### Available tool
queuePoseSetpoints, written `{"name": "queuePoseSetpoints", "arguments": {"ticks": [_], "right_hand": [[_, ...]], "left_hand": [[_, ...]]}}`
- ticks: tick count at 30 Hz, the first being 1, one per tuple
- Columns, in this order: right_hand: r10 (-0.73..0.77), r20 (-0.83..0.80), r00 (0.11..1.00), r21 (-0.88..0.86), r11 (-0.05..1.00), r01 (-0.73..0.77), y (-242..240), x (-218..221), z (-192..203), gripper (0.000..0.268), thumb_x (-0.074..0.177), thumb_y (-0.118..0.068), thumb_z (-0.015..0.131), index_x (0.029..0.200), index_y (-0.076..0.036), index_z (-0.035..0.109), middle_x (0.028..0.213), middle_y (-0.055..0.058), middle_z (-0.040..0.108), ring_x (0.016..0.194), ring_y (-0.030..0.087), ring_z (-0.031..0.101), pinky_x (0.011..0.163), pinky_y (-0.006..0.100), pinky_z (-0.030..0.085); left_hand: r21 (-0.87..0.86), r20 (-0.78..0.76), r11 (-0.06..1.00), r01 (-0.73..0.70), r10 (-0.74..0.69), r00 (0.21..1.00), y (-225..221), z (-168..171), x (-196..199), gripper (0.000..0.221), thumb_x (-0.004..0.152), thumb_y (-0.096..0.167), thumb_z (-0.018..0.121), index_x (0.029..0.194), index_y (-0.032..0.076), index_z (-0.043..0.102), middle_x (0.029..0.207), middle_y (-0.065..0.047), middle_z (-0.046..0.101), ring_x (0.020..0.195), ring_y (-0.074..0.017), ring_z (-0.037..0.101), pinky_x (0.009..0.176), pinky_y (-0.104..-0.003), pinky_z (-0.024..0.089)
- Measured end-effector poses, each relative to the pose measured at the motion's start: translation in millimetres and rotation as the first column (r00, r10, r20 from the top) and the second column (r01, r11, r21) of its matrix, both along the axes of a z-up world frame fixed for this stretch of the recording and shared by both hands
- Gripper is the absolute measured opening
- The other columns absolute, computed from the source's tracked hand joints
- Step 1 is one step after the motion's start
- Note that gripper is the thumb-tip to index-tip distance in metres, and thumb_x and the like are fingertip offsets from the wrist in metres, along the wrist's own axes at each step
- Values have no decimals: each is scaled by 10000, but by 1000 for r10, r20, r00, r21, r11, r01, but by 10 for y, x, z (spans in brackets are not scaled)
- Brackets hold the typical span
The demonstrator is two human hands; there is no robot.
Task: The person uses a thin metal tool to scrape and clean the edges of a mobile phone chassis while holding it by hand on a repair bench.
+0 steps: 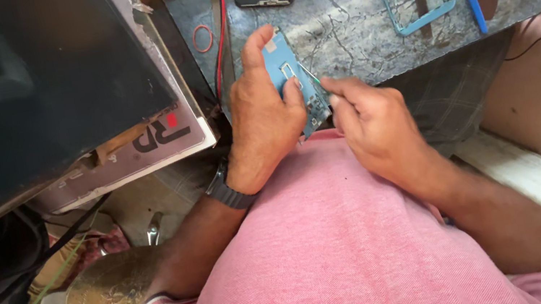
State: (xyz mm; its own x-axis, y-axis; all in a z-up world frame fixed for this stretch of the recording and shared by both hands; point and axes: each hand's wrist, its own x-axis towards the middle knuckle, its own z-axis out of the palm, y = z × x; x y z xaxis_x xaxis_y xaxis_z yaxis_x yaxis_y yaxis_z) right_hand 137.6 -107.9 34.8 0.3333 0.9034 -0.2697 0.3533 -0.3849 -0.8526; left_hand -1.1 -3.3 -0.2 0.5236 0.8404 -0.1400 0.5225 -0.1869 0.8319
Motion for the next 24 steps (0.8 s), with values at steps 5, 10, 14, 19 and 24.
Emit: {"name": "queuePoseSetpoints", "arguments": {"ticks": [5, 10, 14, 19, 24], "right_hand": [[10, 132, 991, 81, 997, -21, 25, -13, -125, 253, 1013, -28, 599, 1246, 30, 677, 898, 229, 701, 785, 311, 722, 704, 376, 563], [72, 411, 909, 258, 947, -192, 14, -41, -151, 293, 937, -2, 643, 1225, 35, 686, 974, 240, 716, 831, 370, 706, 740, 424, 571], [139, 473, 870, 186, 950, -253, 71, -53, -219, 299, 919, 20, 657, 1215, 61, 673, 885, 215, 686, 784, 376, 679, 685, 468, 535], [146, 507, 850, 189, 943, -275, 50, -59, -218, 360, 871, 2, 660, 1226, 61, 654, 880, 211, 687, 776, 373, 681, 663, 465, 540], [144, 507, 850, 157, 954, -256, 43, -78, -175, 342, 891, -5, 649, 1229, 49, 660, 875, 218, 690, 760, 388, 678, 654, 477, 537]], "left_hand": [[93, 38, 995, 18, -22, 999, -36, -31, -12, 690, 884, 12, 687, 1491, 38, 360, 1303, -249, 666, 1120, -432, 686, 976, -486, 538], [14, 3, 1000, 12, -12, 1000, 20, 23, 10, 700, 866, 24, 685, 1486, 38, 361, 1234, -253, 674, 1077, -438, 690, 950, -491, 543], [36, 11, 999, 2, -2, 1000, -3, -6, 4, 694, 870, 26, 692, 1487, 43, 375, 1248, -251, 678, 1079, -446, 687, 951, -502, 537], [50, -8, 998, 27, -26, 1000, -12, -36, 7, 716, 852, 34, 699, 1481, 38, 358, 1232, -256, 673, 1060, -449, 684, 939, -512, 529], [79, 17, 997, 15, -16, 1000, 1, -20, 9, 720, 849, 31, 696, 1482, 43, 353, 1223, -271, 673, 1053, -473, 677, 923, -528, 525]]}}
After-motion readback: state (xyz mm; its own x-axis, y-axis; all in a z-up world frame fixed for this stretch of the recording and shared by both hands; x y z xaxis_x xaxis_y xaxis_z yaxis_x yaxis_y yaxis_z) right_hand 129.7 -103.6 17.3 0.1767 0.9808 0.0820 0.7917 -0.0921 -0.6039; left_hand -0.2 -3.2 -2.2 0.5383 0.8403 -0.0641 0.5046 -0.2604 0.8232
